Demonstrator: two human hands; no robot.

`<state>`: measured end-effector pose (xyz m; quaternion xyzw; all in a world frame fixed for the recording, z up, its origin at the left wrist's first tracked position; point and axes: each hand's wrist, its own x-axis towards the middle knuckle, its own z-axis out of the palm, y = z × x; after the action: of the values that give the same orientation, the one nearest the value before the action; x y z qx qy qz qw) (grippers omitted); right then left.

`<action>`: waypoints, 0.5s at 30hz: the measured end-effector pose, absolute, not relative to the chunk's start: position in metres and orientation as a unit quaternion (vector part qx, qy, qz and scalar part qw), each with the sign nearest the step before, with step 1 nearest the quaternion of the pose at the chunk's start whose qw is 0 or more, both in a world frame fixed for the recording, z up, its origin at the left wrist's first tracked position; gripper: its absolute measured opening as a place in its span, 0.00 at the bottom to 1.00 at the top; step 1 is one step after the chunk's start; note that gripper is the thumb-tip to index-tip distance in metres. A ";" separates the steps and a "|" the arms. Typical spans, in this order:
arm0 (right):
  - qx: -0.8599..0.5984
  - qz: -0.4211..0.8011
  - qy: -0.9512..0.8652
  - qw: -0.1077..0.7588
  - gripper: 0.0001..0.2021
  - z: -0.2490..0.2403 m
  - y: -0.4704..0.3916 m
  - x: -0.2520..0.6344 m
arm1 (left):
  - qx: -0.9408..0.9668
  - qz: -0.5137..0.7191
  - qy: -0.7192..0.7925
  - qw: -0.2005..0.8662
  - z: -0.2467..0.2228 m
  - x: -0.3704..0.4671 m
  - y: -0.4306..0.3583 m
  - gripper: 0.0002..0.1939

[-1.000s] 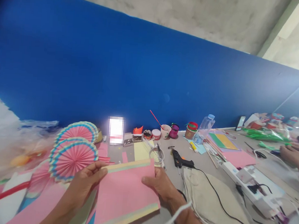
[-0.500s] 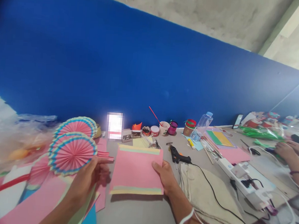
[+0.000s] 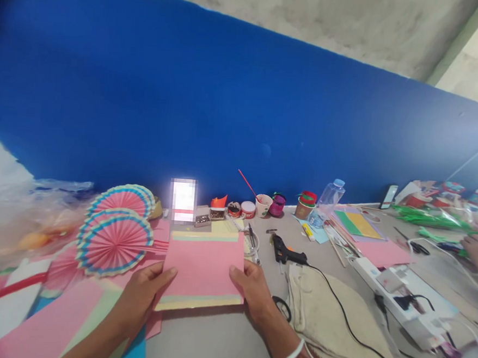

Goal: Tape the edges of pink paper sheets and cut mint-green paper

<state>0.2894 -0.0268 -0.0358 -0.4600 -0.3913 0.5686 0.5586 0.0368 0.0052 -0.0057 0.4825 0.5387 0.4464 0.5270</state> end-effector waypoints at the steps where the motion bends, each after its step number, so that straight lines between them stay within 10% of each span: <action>1: -0.475 0.556 -0.397 0.555 0.30 -0.037 -0.026 0.290 | 0.489 0.444 0.538 0.524 -0.006 0.036 0.006 0.23; 15: -0.555 0.468 -0.409 0.552 0.26 -0.043 -0.019 0.291 | 0.489 0.466 0.564 0.476 -0.013 0.028 0.015 0.25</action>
<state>0.2908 -0.0193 -0.0427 -0.5553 -0.4094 0.4679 0.5523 0.0283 0.0147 -0.0134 0.4887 0.5638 0.4655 0.4761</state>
